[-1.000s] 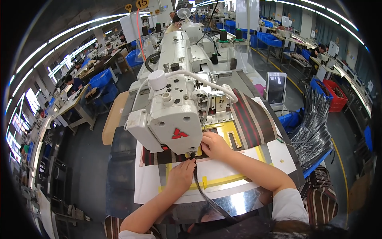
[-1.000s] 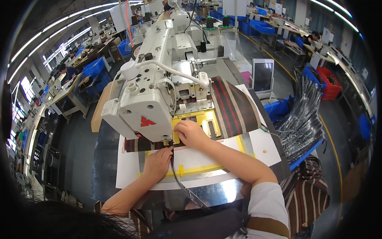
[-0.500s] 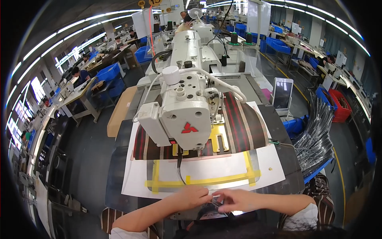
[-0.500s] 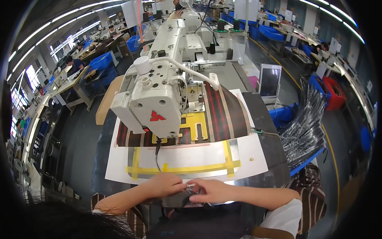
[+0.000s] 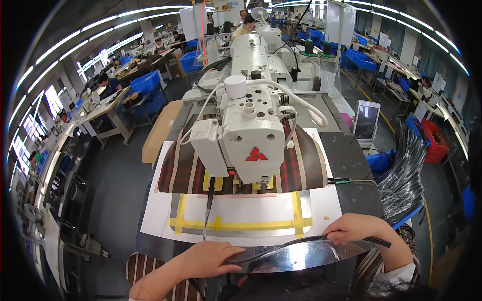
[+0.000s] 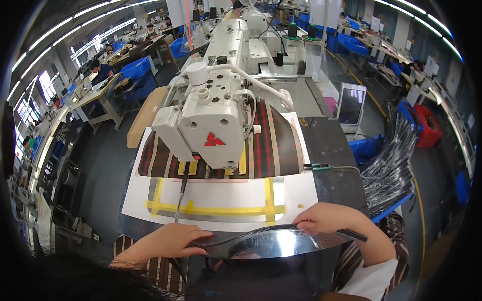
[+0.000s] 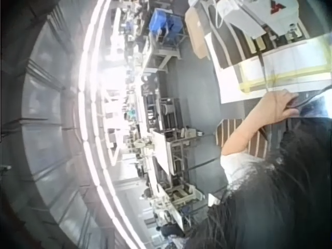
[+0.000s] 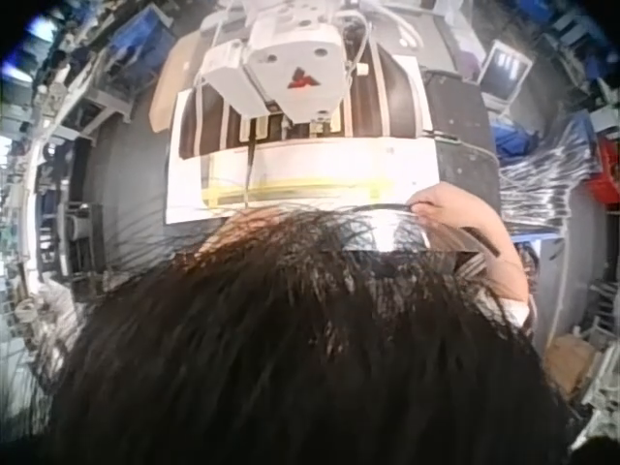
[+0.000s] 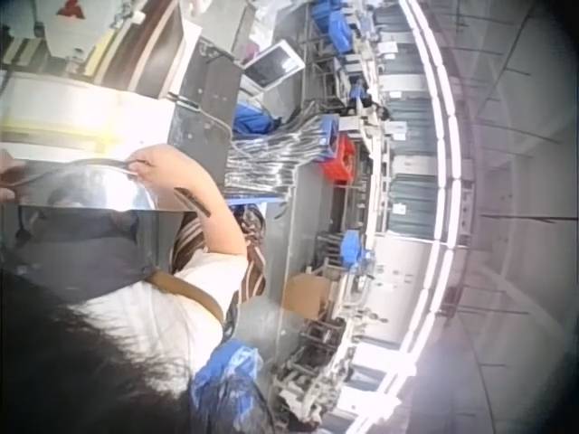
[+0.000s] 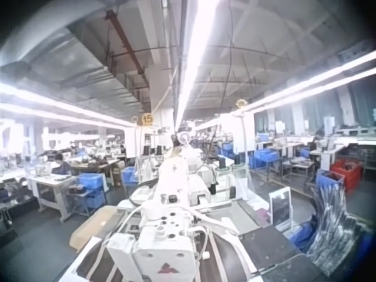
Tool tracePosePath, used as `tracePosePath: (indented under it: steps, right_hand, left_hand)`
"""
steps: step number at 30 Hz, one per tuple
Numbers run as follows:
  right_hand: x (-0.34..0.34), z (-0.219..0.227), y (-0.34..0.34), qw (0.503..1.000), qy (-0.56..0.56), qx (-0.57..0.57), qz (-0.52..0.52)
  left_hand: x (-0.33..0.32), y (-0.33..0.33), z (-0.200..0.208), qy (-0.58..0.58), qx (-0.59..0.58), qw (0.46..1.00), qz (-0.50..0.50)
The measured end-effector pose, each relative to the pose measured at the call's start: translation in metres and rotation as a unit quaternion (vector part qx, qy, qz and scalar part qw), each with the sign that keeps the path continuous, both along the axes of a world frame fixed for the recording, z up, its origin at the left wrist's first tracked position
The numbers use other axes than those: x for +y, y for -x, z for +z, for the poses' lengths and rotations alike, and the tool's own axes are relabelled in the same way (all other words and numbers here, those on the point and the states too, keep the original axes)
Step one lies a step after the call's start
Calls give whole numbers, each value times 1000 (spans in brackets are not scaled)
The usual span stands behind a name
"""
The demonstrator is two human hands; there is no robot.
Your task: Sewing and assembling components onto striped fabric bags using an industrial sewing machine.
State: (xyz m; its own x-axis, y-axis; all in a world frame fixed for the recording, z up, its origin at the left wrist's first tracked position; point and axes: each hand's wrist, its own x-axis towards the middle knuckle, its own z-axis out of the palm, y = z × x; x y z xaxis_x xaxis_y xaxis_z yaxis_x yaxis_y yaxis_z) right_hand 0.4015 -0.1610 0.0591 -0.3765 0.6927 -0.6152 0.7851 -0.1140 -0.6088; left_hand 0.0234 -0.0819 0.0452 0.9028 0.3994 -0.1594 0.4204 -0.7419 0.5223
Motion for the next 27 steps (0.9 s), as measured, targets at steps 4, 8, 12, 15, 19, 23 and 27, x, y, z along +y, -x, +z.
tracePosePath:
  steps: [4, 8, 12, 15, 19, 23, 27]
  right_hand:
    - [11, -12, 53, 984, 55, 166, 42]
    - [13, -26, 45, 848, 243, 455, -120]
    - [0, -43, 58, 854, 41, 488, -174]
    - [9, -48, 67, 878, -11, 400, -262]
    - [12, -67, 88, 900, 11, 329, -287]
    - [-4, -75, 124, 912, 141, 345, -170]
    - [-3, -76, 133, 904, 126, 363, -188]
  left_hand:
    - [-29, -74, -6, 110, 66, 991, -41]
    - [-24, -93, -13, 199, 66, 978, -18]
    - [-21, -102, -28, 301, -17, 947, 111]
    - [-17, -107, -35, 266, -34, 957, 106]
    - [12, -117, -54, 198, -199, 945, 169]
    - [28, -143, -27, 458, -193, 848, 187]
    - [25, -151, -23, 498, -217, 816, 197]
